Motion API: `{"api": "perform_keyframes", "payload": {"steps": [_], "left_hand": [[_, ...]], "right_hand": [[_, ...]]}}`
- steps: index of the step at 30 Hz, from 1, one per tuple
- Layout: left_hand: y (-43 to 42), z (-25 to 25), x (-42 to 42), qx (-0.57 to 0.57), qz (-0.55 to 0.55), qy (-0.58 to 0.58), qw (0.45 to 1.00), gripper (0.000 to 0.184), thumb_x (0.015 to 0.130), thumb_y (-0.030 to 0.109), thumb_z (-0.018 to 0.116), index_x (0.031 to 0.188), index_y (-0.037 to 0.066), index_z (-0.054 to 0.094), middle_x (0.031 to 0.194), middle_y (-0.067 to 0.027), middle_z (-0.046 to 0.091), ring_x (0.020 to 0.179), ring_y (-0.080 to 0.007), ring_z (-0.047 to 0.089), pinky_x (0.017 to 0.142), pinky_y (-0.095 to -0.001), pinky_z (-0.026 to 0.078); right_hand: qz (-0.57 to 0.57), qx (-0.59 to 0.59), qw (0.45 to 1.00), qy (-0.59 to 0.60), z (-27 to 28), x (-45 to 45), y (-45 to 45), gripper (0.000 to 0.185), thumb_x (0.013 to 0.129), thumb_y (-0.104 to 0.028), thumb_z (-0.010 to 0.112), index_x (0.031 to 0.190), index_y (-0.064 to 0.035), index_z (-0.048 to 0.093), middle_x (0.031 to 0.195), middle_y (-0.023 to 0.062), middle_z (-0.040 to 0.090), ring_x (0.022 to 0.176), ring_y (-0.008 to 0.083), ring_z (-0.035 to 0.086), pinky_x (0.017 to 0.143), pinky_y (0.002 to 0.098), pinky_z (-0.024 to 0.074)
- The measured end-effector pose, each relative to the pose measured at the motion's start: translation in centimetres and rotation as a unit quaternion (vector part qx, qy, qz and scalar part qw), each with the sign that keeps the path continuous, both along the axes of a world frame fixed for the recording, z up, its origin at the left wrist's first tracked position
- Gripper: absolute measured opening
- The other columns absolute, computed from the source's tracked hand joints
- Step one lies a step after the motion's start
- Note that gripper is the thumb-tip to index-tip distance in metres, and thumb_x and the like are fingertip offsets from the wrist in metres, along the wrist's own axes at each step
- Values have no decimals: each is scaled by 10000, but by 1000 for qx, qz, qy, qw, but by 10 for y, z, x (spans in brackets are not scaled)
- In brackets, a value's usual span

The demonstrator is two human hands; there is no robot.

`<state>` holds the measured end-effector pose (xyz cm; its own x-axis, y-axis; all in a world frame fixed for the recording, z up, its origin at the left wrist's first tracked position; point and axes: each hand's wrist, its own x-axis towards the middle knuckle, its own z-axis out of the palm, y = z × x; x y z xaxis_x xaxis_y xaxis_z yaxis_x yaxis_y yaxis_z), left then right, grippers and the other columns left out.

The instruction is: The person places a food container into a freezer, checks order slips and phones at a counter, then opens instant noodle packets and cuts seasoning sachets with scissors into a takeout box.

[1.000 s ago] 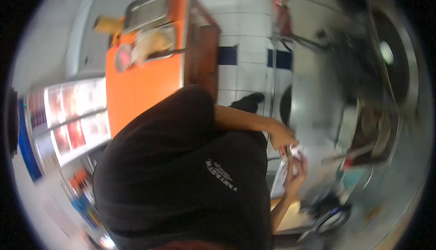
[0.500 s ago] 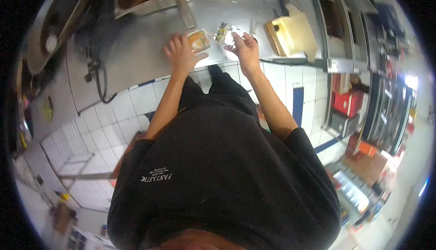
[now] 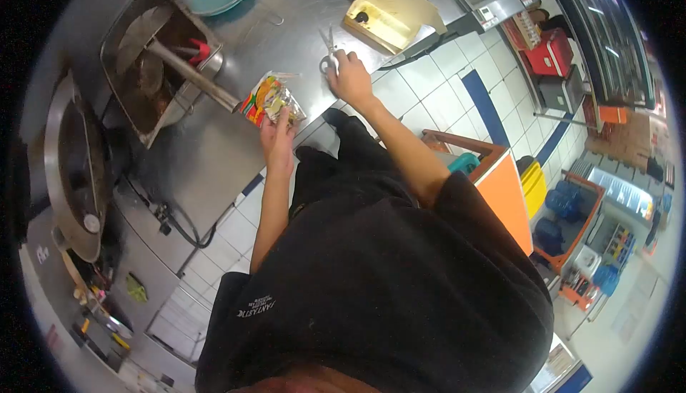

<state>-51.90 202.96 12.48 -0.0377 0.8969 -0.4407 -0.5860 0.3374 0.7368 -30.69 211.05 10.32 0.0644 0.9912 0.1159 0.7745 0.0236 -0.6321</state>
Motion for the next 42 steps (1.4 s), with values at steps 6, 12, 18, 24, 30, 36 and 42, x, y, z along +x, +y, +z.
{"api": "perform_keyframes", "payload": {"steps": [6,12,18,24,30,36,42], "left_hand": [[19,9,-2,-14,-46,19,999,415,1016,69,707,1401,100,556,1298,-26,653,1172,-138,631,1039,-370,526],[59,34,37,12,-39,30,999,415,982,25,735,1346,94,548,1236,-41,677,1126,-143,656,988,-336,541],[123,43,110,21,-26,25,999,443,931,-33,765,1298,71,537,1176,-56,686,1064,-152,684,920,-298,564],[167,33,200,2,-71,36,997,472,920,-59,750,1326,30,527,1236,-89,685,1110,-187,685,962,-340,579],[186,31,242,-31,-96,37,994,491,915,-57,747,1344,-9,512,1277,-130,665,1164,-219,680,1042,-367,567],[195,34,252,-57,-128,51,989,514,939,-72,716,1394,-6,485,1313,-142,659,1207,-236,670,1101,-384,537],[194,30,253,-53,-119,65,989,505,881,-49,783,1319,-12,535,1193,-117,703,1092,-204,709,975,-323,590]], "right_hand": [[-9,-152,965,-213,-21,-1,53,269,886,-93,668,1116,46,686,1056,238,750,969,413,753,836,481,628],[140,-257,955,-42,4,34,67,298,881,-84,680,1165,4,696,1013,206,776,856,325,784,745,417,640],[79,-353,787,500,75,122,8,423,910,-179,790,1247,-41,577,805,51,716,545,95,580,510,255,491],[75,-390,793,462,83,201,27,503,872,-367,890,1143,-80,579,768,10,681,527,61,535,428,241,376],[66,-417,768,482,81,244,63,201,987,-201,695,1116,-91,587,994,51,794,674,58,620,465,218,431],[85,-437,763,468,77,254,79,124,1010,-146,603,1119,-87,602,1078,73,801,741,59,644,473,216,451],[64,-423,769,476,70,248,81,135,1013,-193,654,1083,-80,629,888,45,768,667,61,628,473,212,451]]}}
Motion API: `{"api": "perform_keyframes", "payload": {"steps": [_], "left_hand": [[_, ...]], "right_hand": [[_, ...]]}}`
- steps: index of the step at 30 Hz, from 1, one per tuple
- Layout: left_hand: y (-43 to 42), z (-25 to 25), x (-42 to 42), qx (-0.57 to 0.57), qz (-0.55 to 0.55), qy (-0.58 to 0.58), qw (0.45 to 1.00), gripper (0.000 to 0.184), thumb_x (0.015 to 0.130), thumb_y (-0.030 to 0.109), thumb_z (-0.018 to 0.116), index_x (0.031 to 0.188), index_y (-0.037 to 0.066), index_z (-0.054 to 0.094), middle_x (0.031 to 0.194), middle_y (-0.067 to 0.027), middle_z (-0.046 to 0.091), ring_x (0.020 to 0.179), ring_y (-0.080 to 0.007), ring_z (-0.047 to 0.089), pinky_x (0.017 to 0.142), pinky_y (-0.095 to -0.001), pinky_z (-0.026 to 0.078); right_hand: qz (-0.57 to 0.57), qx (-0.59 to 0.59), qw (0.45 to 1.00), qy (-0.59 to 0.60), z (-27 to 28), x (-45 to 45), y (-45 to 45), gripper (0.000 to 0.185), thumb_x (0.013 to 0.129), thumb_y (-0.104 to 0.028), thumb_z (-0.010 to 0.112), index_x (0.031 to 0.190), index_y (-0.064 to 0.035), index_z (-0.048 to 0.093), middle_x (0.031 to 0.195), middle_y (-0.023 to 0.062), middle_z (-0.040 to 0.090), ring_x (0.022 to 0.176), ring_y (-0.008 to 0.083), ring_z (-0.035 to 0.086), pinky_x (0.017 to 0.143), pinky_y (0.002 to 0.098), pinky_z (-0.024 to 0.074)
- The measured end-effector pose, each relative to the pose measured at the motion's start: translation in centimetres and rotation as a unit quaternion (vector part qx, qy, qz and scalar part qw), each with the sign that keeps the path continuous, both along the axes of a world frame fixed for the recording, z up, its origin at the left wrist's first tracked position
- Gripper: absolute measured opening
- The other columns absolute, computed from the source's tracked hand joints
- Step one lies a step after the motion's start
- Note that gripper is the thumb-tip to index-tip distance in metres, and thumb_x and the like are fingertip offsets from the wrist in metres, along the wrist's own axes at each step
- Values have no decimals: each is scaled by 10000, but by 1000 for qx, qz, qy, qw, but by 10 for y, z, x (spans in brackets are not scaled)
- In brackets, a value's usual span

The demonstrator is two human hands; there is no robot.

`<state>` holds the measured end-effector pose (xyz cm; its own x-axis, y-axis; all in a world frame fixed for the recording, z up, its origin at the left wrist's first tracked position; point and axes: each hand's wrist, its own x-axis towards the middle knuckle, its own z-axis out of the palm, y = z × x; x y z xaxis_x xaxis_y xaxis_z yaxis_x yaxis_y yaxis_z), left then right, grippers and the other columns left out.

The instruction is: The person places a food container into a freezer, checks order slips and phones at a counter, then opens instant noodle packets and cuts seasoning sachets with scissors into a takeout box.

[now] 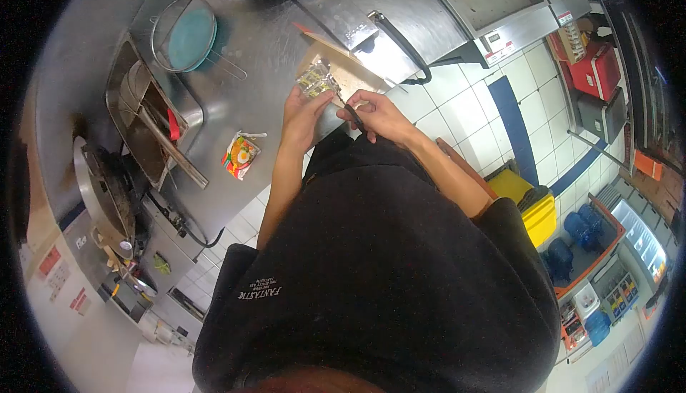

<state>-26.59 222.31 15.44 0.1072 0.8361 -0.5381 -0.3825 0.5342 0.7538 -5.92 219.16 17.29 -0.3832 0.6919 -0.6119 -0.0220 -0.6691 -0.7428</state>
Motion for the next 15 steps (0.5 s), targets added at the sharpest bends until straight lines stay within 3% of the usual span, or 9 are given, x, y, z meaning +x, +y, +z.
{"api": "perform_keyframes", "payload": {"steps": [7,10,15], "left_hand": [[6,-7,-12,-15,-37,-20,999,490,876,-17,807,1299,-5,561,1173,-109,713,1061,-183,716,946,-308,591],[8,-7,-17,-21,-57,-31,998,470,882,-13,804,1293,-2,575,1173,-106,715,1061,-182,718,949,-312,591],[12,0,-24,-43,-111,-49,992,458,890,-20,791,1300,3,588,1182,-100,717,1072,-185,717,959,-322,590]], "right_hand": [[-2,-13,999,-40,4,-9,4,153,983,-201,711,1044,-76,648,827,44,748,578,59,596,441,229,435],[-27,36,999,-23,-1,-13,4,194,970,-221,747,1047,-73,648,786,36,730,555,60,589,429,229,424],[-25,41,998,-34,-7,-19,11,323,946,-314,814,1062,-62,649,679,-8,634,500,65,540,415,239,396]]}}
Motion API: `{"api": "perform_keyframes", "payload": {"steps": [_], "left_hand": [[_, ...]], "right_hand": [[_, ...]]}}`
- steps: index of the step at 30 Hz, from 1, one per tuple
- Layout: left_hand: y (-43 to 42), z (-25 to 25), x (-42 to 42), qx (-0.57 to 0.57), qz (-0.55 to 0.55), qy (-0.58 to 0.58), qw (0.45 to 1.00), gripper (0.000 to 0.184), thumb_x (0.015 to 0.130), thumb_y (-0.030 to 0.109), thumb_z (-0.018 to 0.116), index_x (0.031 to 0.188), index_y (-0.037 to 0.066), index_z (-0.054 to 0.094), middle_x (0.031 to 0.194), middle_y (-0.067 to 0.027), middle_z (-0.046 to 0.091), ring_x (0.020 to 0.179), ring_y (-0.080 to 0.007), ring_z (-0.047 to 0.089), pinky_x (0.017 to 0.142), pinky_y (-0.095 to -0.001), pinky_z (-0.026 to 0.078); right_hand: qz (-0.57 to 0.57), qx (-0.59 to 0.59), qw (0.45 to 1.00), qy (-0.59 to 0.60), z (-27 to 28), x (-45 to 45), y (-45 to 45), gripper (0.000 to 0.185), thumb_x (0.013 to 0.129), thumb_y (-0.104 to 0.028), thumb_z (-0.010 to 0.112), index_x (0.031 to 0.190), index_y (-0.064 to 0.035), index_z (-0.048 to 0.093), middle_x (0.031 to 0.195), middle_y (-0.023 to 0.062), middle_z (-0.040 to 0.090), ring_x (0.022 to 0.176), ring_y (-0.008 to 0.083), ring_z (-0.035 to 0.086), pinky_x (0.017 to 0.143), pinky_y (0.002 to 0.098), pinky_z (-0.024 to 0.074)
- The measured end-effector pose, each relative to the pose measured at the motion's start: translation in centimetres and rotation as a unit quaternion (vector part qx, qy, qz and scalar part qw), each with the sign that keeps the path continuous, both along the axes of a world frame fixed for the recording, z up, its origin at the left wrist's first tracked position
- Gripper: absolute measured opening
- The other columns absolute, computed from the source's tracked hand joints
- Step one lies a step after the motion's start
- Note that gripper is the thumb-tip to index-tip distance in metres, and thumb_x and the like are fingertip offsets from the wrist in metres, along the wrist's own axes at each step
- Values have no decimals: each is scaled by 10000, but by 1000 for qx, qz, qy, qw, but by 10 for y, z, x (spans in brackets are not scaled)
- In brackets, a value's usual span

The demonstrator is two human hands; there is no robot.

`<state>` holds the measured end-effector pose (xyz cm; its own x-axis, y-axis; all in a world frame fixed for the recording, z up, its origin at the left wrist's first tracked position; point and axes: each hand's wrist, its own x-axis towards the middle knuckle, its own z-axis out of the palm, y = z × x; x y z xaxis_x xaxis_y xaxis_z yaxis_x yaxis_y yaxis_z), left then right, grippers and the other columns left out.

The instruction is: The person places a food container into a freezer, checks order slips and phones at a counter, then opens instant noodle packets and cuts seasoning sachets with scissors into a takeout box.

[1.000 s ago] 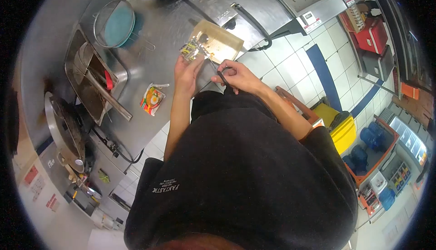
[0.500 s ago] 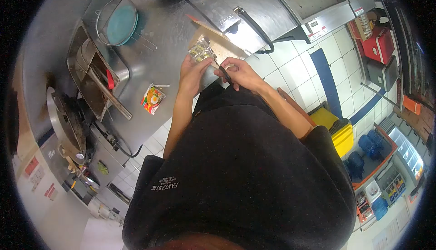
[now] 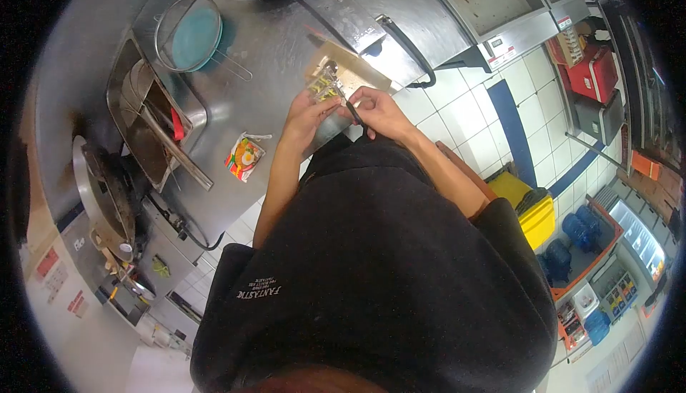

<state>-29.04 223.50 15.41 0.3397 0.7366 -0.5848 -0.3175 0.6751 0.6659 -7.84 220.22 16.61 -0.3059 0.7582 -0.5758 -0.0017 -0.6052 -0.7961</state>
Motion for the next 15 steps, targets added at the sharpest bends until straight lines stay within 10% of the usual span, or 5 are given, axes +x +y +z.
{"api": "perform_keyframes", "payload": {"steps": [15], "left_hand": [[3,13,-12,13,-71,-1,997,508,937,-24,739,1397,33,530,1262,-73,690,1135,-171,699,1018,-324,580]], "right_hand": [[18,24,998,-51,8,-13,15,310,957,-305,772,1077,-48,646,698,20,627,460,98,516,414,277,393]]}}
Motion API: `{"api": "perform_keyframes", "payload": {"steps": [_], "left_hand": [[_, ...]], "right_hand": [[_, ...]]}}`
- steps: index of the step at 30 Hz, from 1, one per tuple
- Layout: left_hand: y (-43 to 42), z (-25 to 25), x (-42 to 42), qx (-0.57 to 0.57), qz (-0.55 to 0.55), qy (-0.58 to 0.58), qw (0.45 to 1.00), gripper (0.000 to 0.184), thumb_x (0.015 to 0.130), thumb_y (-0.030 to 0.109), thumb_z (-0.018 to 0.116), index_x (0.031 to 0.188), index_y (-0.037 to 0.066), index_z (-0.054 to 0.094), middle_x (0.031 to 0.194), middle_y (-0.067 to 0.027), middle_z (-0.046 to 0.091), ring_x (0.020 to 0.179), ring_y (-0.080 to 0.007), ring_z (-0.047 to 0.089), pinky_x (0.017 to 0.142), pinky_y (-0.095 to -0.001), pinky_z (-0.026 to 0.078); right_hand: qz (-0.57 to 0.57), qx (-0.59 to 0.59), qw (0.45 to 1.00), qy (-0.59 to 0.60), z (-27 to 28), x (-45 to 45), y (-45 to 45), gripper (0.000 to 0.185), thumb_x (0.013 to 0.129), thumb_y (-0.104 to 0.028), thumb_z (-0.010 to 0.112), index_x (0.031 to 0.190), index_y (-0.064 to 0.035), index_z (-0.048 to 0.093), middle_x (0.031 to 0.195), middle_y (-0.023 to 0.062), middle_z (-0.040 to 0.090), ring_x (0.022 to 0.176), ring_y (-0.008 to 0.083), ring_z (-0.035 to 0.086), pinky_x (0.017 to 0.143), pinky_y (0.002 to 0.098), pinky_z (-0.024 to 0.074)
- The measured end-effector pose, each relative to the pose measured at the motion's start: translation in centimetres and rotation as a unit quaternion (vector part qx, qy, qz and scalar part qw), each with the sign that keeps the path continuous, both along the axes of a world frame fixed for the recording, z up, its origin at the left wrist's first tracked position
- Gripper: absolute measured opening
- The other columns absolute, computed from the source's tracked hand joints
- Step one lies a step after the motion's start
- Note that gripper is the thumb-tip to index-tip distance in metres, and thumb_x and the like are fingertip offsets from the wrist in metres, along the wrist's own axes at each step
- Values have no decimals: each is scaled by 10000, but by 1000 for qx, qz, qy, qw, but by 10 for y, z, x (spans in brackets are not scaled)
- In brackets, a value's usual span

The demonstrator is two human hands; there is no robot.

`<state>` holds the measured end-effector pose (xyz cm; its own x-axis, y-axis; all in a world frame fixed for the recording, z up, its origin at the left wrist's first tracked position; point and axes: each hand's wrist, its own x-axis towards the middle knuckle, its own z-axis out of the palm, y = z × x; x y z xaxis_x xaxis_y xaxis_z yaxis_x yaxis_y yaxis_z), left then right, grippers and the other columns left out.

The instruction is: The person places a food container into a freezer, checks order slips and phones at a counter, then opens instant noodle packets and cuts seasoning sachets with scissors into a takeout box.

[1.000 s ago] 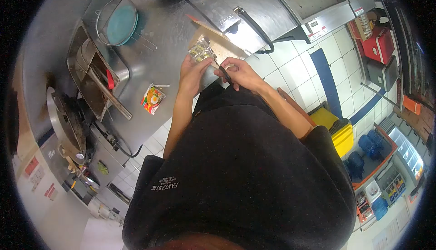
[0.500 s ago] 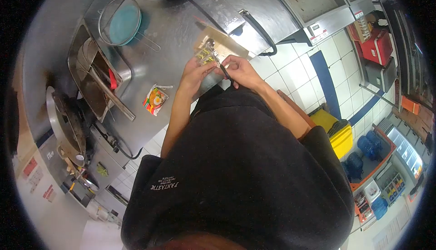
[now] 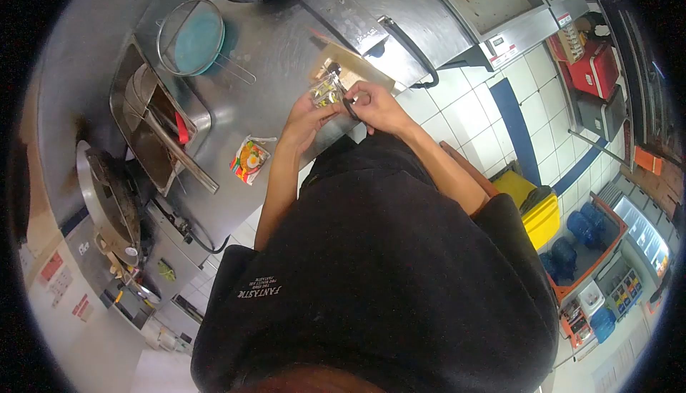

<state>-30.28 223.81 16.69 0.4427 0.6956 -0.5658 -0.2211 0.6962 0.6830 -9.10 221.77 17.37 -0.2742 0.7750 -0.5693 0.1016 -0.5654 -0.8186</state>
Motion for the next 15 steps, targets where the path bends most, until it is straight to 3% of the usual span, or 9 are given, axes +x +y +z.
{"api": "perform_keyframes", "payload": {"steps": [5,7,10,12,15], "left_hand": [[2,-8,-8,2,64,-43,997,551,929,-48,726,1420,46,493,1310,-85,665,1189,-203,680,1061,-357,557],[3,-5,-9,1,78,-48,996,564,924,-54,729,1423,48,486,1315,-90,663,1185,-206,682,1041,-353,568],[2,-17,-13,-3,80,-51,995,549,948,-31,712,1438,49,478,1322,-95,660,1174,-210,690,998,-346,591],[3,-21,-13,-6,63,-49,997,522,976,-2,694,1448,48,477,1324,-93,659,1167,-211,695,976,-342,603],[6,-19,-8,-59,114,-92,987,429,1051,102,633,1455,46,501,1305,-85,673,1142,-202,706,939,-344,620]], "right_hand": [[120,40,990,-67,44,34,-27,181,918,-122,683,1083,-50,667,692,4,629,483,82,539,421,266,402],[108,190,975,-28,47,62,-45,190,930,-95,657,1116,-64,672,731,6,670,550,72,600,440,241,412],[-52,64,996,-24,87,113,-26,231,968,-83,609,1192,-87,666,809,-3,725,584,52,598,476,221,433],[-95,189,967,-146,38,165,3,248,966,-157,686,1199,-72,682,812,23,743,611,79,647,491,241,469],[-12,113,884,-454,-15,203,57,441,895,-271,830,1245,-47,682,808,58,742,649,116,693,528,275,526]]}}
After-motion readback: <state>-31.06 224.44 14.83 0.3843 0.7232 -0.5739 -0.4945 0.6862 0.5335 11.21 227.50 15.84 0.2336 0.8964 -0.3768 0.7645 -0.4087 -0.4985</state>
